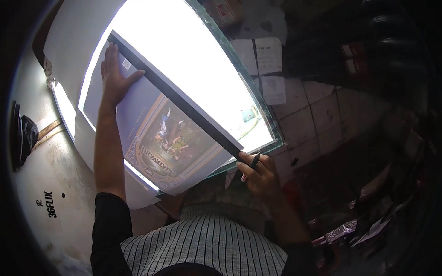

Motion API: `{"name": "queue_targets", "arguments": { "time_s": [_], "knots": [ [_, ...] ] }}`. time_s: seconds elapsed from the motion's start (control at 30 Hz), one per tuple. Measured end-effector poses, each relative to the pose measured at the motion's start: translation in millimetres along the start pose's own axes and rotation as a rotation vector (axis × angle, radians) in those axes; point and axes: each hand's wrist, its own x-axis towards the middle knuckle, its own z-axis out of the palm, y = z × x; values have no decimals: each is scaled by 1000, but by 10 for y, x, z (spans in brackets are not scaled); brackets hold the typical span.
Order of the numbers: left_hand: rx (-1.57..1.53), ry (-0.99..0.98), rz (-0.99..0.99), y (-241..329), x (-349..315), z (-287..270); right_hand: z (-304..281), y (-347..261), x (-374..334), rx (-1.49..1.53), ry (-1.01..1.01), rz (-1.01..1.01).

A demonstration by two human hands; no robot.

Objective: The person positions printed sheets on a light table, uses a ruler to align or check them, and makes markings with a marker.

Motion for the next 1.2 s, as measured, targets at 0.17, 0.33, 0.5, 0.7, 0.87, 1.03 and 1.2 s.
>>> {"name": "queue_targets", "arguments": {
  "time_s": [0.17,0.33,0.5,0.7,0.87,1.03,1.2],
  "knots": [
    [24,-15,-20,-60,-22,3,14,-38,25,21,-6,12],
    [19,-41,-49,-21,-14,-45,30,-38,38,38,8,0],
    [27,-35,-46,-66,-31,-33,36,-45,50,48,6,5],
    [6,-38,-52,7,1,3,-18,-11,37,22,0,2],
    [-1,-75,-88,32,47,-120,-72,28,84,8,13,-42],
    [50,-276,-283,31,53,-192,-239,165,262,330,315,70],
    [78,-410,-399,265,137,-402,-91,169,1845,-117,335,-300]
  ]
}}
